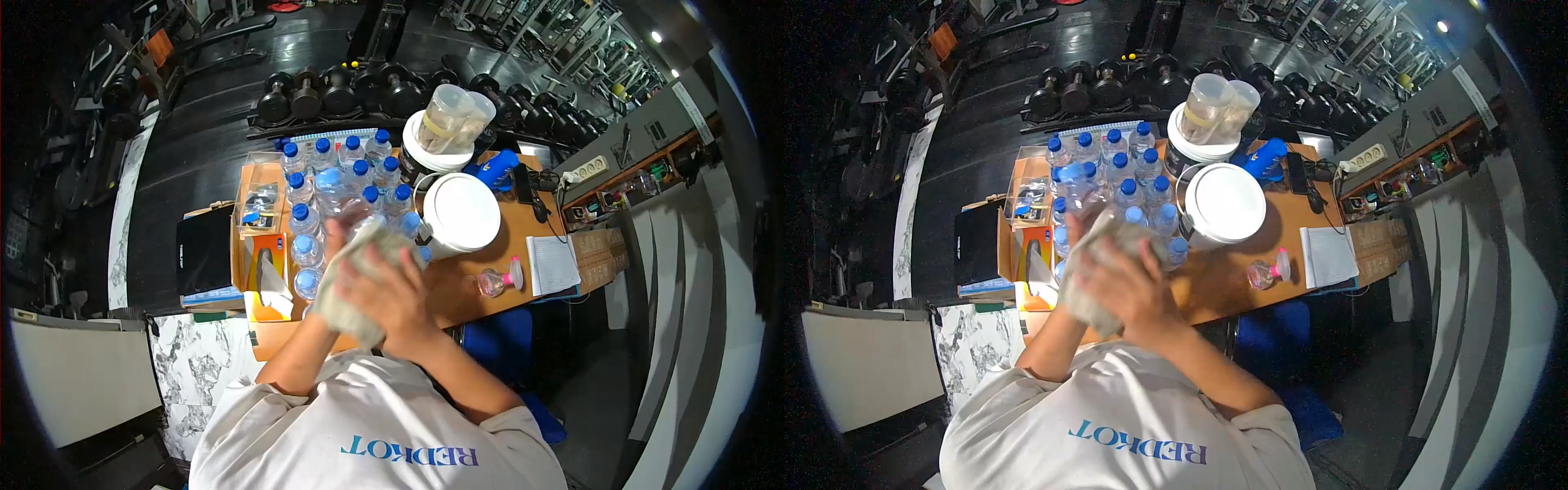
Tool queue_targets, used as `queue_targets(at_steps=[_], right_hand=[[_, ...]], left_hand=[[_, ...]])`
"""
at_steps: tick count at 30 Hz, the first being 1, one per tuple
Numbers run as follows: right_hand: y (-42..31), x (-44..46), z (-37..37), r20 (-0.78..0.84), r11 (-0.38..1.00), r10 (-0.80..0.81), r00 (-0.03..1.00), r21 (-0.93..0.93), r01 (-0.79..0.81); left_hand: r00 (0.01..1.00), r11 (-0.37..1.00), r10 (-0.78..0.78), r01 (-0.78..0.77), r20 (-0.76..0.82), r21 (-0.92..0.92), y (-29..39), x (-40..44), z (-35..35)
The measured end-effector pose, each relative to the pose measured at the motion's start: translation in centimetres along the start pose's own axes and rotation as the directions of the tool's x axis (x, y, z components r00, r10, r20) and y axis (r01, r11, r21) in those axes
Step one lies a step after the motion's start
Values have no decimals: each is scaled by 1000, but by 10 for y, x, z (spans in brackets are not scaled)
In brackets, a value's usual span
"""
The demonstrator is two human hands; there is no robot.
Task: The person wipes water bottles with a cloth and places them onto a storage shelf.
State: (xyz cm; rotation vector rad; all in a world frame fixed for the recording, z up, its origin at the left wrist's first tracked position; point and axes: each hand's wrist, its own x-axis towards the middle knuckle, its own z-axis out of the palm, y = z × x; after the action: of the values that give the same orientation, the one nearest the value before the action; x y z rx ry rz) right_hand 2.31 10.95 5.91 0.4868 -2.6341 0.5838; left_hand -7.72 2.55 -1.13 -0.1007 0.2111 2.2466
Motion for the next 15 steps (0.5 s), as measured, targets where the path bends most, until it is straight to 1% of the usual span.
queue_targets(at_steps=[1,3,4,5,6,7,8,9,10,11,12,13,14,15], right_hand=[[-3,-11,5,-2,1000,-4,1000,3,5],[-9,-33,14,195,988,-126,973,110,106],[-4,-42,15,196,987,-134,971,120,112],[5,-52,14,212,971,-74,974,240,22],[13,-62,14,236,933,-16,972,352,-71],[20,-74,18,240,932,-20,971,356,-69],[27,-86,23,184,781,247,952,544,-307],[31,-94,29,182,530,502,845,707,-468],[34,-96,32,139,372,667,732,789,-489],[37,-97,36,119,208,806,580,860,-466],[44,-96,46,169,-50,847,503,969,-241],[45,-90,46,168,-54,851,497,970,-235],[45,-85,44,328,-300,794,512,944,-139],[44,-78,41,463,-528,700,544,848,-43]], left_hand=[[967,938,205,-149,-153,314,10,6,-21],[982,828,182,-181,51,531,45,-5,-8],[892,758,432,-283,-128,588,33,-13,22],[888,755,440,-286,-133,590,35,-13,22],[857,708,507,-353,-92,611,38,-11,21],[820,657,570,-418,-51,628,39,-9,21],[779,622,625,-463,-45,631,38,-10,27],[779,622,625,-462,-46,633,39,-11,28],[829,701,559,-462,-16,543,40,-12,29],[871,773,491,-448,24,450,41,-14,33],[833,712,552,-493,35,500,34,-15,39],[837,714,546,-486,34,505,29,-15,39],[843,669,528,-486,99,563,24,-16,39],[849,620,503,-486,164,616,21,-16,39]])
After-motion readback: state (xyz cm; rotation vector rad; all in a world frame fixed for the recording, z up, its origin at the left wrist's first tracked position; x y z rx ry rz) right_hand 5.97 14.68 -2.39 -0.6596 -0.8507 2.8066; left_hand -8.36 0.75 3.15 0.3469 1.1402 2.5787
